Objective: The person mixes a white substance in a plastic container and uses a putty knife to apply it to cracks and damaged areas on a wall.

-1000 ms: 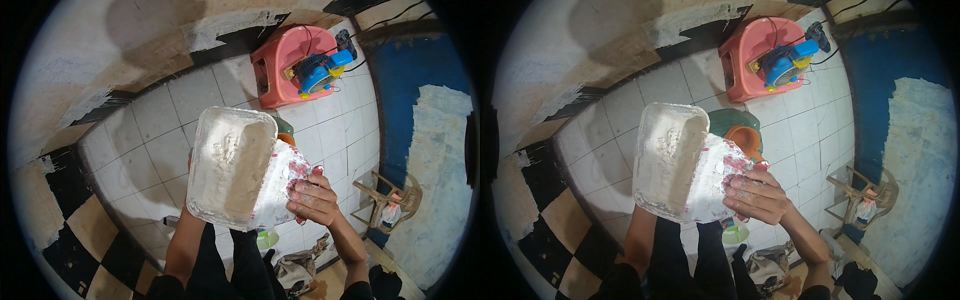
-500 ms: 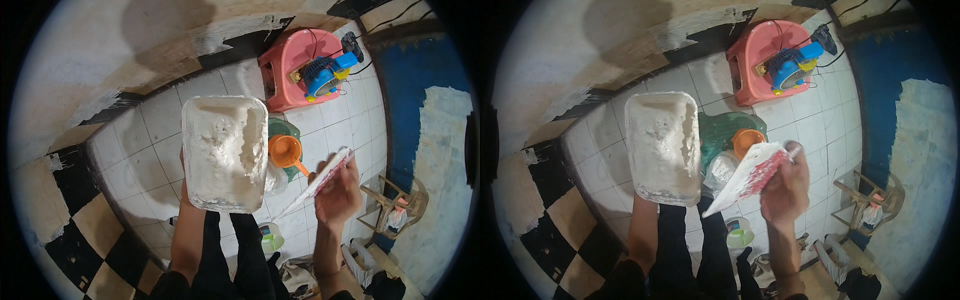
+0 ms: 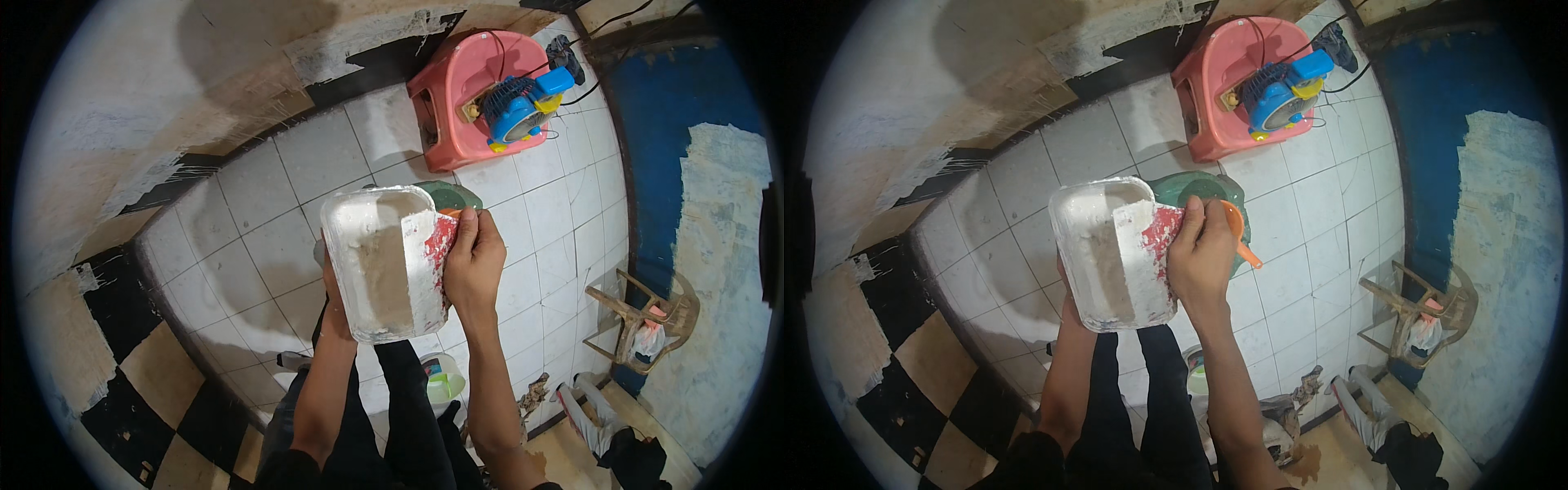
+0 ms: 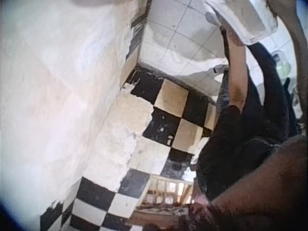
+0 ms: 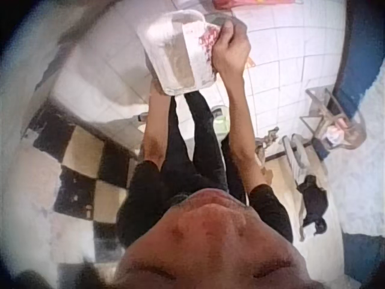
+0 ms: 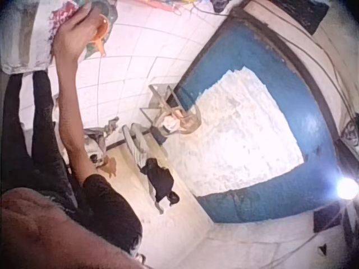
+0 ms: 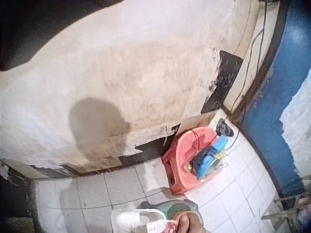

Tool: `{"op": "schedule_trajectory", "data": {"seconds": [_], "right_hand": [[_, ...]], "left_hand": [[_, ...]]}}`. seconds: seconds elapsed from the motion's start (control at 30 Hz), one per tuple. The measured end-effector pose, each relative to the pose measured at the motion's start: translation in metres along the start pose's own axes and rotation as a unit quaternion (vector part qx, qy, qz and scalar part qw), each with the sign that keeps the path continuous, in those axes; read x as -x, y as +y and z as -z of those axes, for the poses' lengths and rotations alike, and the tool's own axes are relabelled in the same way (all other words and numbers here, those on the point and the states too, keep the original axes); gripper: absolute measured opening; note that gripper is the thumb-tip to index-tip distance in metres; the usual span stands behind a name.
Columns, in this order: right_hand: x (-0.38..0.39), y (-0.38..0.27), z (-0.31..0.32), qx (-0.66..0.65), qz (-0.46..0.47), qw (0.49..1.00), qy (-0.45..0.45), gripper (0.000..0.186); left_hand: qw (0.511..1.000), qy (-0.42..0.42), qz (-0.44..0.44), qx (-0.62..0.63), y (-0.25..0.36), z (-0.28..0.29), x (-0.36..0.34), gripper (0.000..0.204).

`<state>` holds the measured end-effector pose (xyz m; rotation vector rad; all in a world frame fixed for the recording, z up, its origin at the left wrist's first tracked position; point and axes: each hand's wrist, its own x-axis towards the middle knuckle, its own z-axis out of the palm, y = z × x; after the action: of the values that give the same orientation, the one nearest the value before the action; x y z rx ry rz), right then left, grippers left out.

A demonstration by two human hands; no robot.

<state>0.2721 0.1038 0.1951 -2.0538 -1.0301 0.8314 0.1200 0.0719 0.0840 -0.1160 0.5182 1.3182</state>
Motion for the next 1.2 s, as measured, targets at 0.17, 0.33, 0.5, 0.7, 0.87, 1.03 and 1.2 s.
{"op": "schedule_trajectory", "data": {"seconds": [0.17, 0.33, 0.5, 0.7, 0.87, 1.03, 1.2], "right_hand": [[0.0, 0.014, 0.003, 0.018, -0.006, 1.0, 0.002, 0.032], [0.0, 0.02, 0.003, 0.002, 0.013, 1.0, 0.008, 0.034], [0.0, 0.035, 0.007, -0.018, 0.028, 0.999, 0.026, 0.037], [0.002, 0.046, 0.013, -0.001, 0.018, 1.0, 0.022, 0.037], [-0.002, 0.054, 0.02, -0.021, -0.006, 0.999, 0.028, 0.038], [-0.005, 0.066, 0.039, -0.044, -0.032, 0.997, 0.056, 0.042], [0.002, 0.02, 0.101, -0.278, -0.187, 0.942, 0.01, 0.038]], "left_hand": [[1.0, 0.009, 0.007, -0.004, -0.004, -0.003, 0.011, 0.06], [0.999, 0.01, 0.029, -0.011, -0.001, -0.005, 0.013, 0.06], [0.998, 0.011, 0.055, -0.009, 0.002, -0.007, 0.014, 0.06], [0.996, 0.009, 0.084, -0.008, 0.007, -0.011, 0.017, 0.061], [0.995, 0.014, 0.103, -0.01, 0.01, -0.013, 0.021, 0.061], [0.992, 0.019, 0.124, -0.011, 0.016, -0.018, 0.026, 0.061], [0.989, 0.031, 0.146, -0.02, 0.022, -0.025, 0.024, 0.061]]}}
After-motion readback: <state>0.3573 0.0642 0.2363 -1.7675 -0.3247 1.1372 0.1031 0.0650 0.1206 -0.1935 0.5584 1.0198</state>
